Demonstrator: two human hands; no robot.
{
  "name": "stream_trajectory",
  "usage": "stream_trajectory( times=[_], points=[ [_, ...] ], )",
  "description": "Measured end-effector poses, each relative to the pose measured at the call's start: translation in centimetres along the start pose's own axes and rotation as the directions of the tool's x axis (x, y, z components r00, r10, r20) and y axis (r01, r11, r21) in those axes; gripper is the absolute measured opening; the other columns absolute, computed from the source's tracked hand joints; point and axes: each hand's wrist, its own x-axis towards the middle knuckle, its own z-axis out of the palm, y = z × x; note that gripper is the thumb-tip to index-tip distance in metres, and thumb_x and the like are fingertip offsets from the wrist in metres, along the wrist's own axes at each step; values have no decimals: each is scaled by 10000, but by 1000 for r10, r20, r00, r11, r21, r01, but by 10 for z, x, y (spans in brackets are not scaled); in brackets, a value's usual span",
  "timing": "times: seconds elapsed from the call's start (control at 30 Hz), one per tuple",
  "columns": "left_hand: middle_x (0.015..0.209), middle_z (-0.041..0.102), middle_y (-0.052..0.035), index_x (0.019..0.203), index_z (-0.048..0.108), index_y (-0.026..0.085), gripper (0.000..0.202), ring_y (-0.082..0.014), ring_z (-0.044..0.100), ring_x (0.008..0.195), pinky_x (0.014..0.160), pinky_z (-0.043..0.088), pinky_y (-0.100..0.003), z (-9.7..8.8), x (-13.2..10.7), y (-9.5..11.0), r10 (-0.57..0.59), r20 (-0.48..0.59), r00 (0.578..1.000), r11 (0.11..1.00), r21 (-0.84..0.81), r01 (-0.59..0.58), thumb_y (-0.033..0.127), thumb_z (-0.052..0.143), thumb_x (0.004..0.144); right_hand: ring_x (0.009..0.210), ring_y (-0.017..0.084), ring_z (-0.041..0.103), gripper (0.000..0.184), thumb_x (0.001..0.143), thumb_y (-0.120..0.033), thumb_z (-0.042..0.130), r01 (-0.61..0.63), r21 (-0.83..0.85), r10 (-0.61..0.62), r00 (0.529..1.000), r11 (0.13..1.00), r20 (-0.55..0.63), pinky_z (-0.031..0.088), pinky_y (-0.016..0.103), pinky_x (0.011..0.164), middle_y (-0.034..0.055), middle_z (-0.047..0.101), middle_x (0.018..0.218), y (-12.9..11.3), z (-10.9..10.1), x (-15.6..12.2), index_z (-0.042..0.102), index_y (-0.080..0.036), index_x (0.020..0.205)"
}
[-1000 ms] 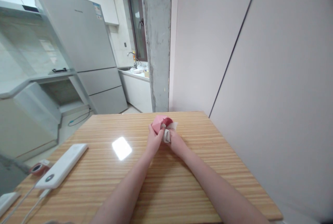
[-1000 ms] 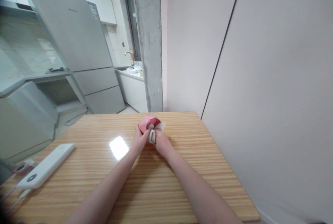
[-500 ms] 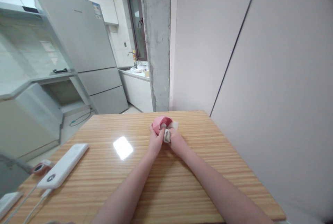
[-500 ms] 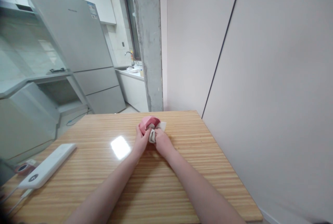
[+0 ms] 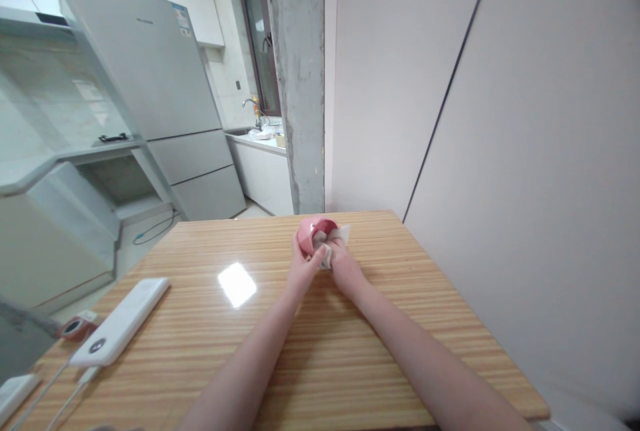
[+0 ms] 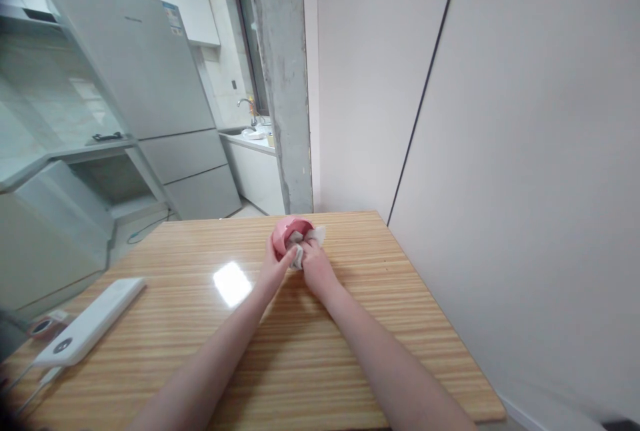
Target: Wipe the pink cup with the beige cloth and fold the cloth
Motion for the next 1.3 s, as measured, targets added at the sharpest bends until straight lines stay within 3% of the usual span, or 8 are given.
stream_trajectory(
  times=[0.1,0.23,0.43,0.57,0.67,0.93,1.13,1.3],
  points=[
    [1256,548,-142,1349,242,198,728,-202,584,1096,952,453,-354,7,-4,-5,2,-53,999,1000,-31,-4,417,624,769,979,198,507,269,823,-23,461,-4,118,4,1000,993,4,457,333,893,105,603,996,-1,-1,-1,631,-143,994],
    [1253,554,-130,1321,318,169,596,-204,561,1135,985,427,-345,-11,1,4,53,-55,997,986,160,-43,414,535,823,979,209,502,248,783,-38,530,52,71,-58,995,996,84,445,346,888,89,614,969,1,-4,1,639,-160,970],
    [1155,631,-99,1307,452,219,636,-264,609,1048,947,450,-398,-31,4,19,166,247,955,840,471,-268,365,658,724,1126,259,470,342,763,-125,603,22,-51,-16,993,998,113,391,428,964,132,580,1182,7,1,-3,619,-162,1102],
    [1177,611,-128,1390,267,170,743,-217,628,1009,906,484,-361,-10,0,2,95,26,995,969,227,-98,376,617,769,1034,242,492,269,802,-82,527,4,13,-5,997,1000,71,421,403,921,118,630,1031,1,0,-3,653,-149,1030],
    [1237,568,-154,1362,258,145,694,-204,598,1079,933,471,-340,-1,0,-7,20,-74,997,995,95,-13,394,582,800,988,213,503,286,788,-63,525,-1,113,-5,998,994,56,448,359,892,89,624,995,-4,-5,-2,647,-165,1027],
    [1139,634,-101,1279,462,203,573,-259,607,1040,925,458,-408,-30,5,15,144,64,988,893,422,-158,403,626,767,1040,247,503,240,790,-139,593,50,-59,-42,991,997,124,443,376,900,109,637,1046,1,-2,1,655,-169,1019],
    [1190,602,-133,1408,232,178,815,-217,622,1029,880,496,-348,0,-7,-1,44,-51,998,991,128,-37,446,640,756,996,219,524,270,797,-83,537,-33,37,31,999,999,38,449,346,888,94,637,997,3,3,-4,645,-175,1027],
    [1239,578,-126,1322,381,166,613,-231,556,1150,994,418,-375,-12,2,0,87,-55,995,961,269,-69,424,576,802,1002,214,522,288,736,-46,566,2,161,-15,997,987,77,456,365,911,83,627,987,4,4,-2,638,-172,985]
  ],
)
